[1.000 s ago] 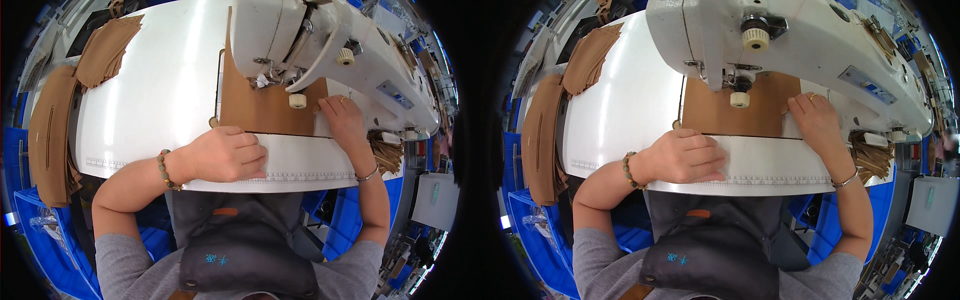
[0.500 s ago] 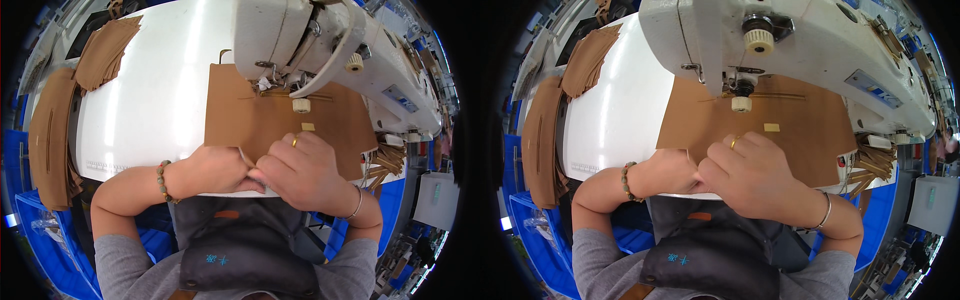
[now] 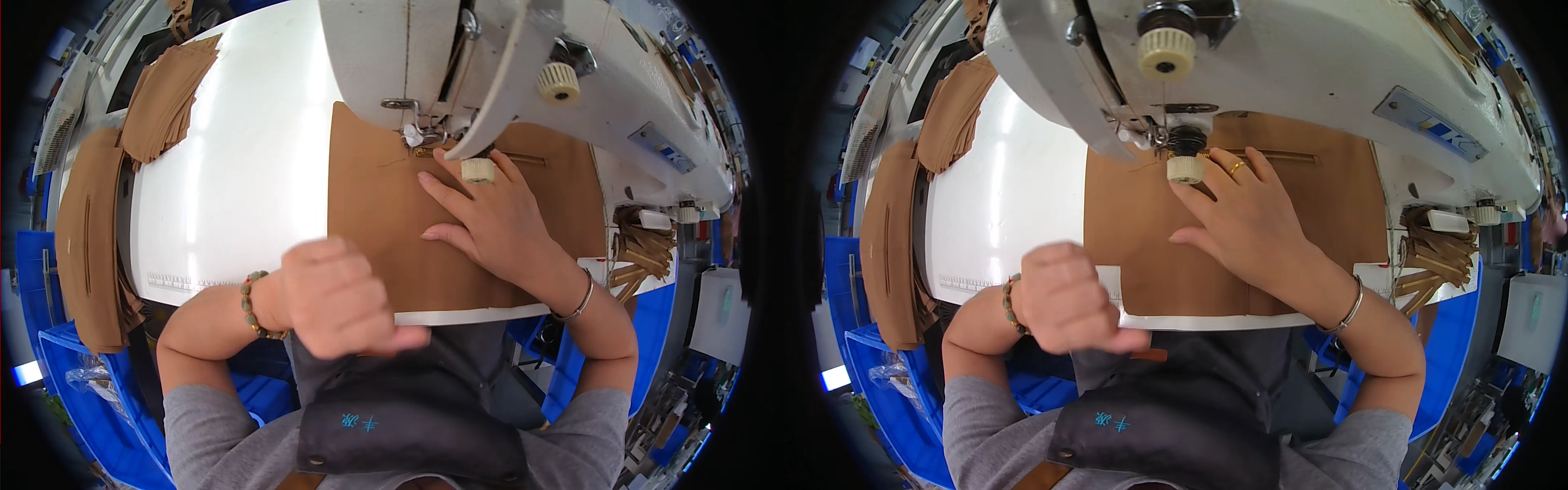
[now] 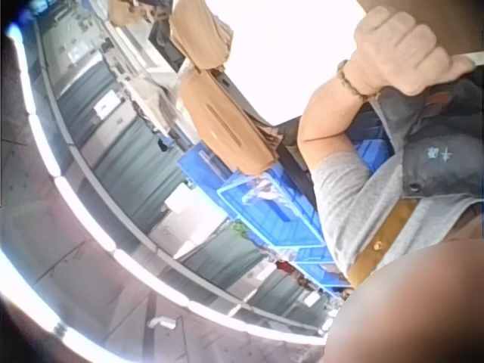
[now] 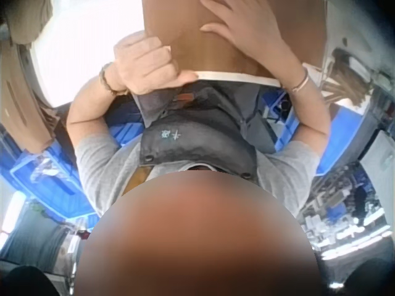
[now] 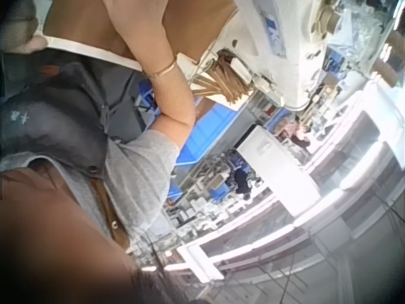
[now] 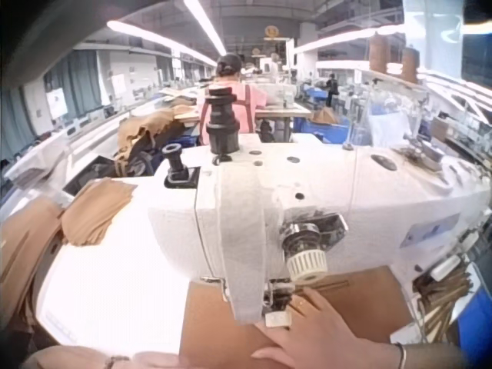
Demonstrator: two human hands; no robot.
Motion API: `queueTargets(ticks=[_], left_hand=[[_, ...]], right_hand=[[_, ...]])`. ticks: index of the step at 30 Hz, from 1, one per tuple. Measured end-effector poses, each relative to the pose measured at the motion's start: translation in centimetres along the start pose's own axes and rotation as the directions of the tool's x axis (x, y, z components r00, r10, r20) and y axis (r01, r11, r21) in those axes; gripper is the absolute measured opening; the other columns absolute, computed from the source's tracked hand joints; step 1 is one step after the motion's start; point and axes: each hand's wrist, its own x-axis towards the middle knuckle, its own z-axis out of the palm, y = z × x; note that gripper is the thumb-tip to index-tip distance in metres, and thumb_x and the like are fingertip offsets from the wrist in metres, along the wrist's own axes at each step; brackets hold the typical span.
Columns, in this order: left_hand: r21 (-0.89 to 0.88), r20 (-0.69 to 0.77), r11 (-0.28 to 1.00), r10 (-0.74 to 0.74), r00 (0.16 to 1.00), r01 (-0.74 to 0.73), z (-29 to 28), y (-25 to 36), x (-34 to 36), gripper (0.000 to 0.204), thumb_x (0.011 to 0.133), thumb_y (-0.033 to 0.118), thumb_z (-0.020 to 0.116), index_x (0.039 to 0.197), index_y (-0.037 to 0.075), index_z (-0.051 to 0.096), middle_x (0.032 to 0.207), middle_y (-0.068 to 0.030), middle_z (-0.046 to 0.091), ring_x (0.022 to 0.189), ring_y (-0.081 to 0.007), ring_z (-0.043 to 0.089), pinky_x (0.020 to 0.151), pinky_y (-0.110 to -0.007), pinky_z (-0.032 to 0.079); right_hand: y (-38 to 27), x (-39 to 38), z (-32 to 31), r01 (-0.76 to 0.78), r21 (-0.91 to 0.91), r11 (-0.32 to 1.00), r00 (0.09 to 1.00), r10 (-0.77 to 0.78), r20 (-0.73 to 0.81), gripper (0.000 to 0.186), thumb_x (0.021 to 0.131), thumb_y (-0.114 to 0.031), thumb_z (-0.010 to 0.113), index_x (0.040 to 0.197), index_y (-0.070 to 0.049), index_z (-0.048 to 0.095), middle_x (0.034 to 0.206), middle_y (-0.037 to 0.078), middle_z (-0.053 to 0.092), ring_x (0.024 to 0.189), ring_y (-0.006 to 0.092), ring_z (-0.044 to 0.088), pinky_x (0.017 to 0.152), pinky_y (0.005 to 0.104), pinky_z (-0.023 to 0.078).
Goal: Sewing a zipper into a leather piece and assembling a pouch using an industrial sewing machine.
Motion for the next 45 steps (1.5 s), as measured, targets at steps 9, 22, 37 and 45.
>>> queueTargets(ticks=[9, 22, 37, 45], left_hand=[[0.272, 0.303, 0.824, -0.564, 0.768, 0.498, 2.4, -2.2, 0.2, 0.081, 0.073, 0.054, 0.080, 0.132, 0.000, 0.067, 0.140, -0.0119, 0.066, 0.128, -0.0320, 0.062, 0.107, -0.044, 0.048], [0.232, 0.298, 0.835, -0.549, 0.781, 0.499, 2.6, -3.3, 0.4, 0.081, 0.073, 0.054, 0.080, 0.131, -0.001, 0.068, 0.138, -0.0121, 0.068, 0.127, -0.0311, 0.063, 0.107, -0.042, 0.049], [0.257, 0.289, 0.833, -0.550, 0.783, 0.490, 2.9, -3.7, 0.3, 0.082, 0.074, 0.054, 0.079, 0.134, -0.001, 0.067, 0.141, -0.0120, 0.067, 0.124, -0.0302, 0.064, 0.103, -0.040, 0.050], [0.261, 0.286, 0.836, -0.545, 0.788, 0.483, 2.9, -3.7, 0.3, 0.081, 0.075, 0.054, 0.079, 0.132, -0.001, 0.068, 0.140, -0.0121, 0.067, 0.124, -0.0304, 0.064, 0.103, -0.040, 0.050]], right_hand=[[0.1, 0.9, 0.4, 0.007, 0.025, 1.000, 1.000, -0.007, -0.021, 0.046, 0.079, -0.039, 0.084, 0.113, -0.008, 0.075, 0.119, 0.013, 0.067, 0.118, 0.0309, 0.064, 0.112, 0.0546, 0.044], [0.4, 1.2, 0.6, -0.011, -0.003, 1.000, 0.999, 0.011, -0.044, 0.040, 0.077, -0.038, 0.085, 0.101, -0.008, 0.076, 0.111, 0.012, 0.069, 0.118, 0.0299, 0.065, 0.113, 0.0536, 0.044], [0.6, 1.3, 0.9, -0.018, -0.002, 1.000, 0.996, 0.018, -0.082, 0.035, 0.078, -0.038, 0.084, 0.093, -0.006, 0.077, 0.110, 0.011, 0.070, 0.122, 0.0299, 0.064, 0.114, 0.0532, 0.041], [0.8, 1.4, 1.1, -0.014, -0.007, 1.000, 0.995, 0.014, -0.099, 0.033, 0.080, -0.037, 0.083, 0.095, -0.008, 0.078, 0.113, 0.010, 0.070, 0.122, 0.0286, 0.064, 0.115, 0.0525, 0.041]])
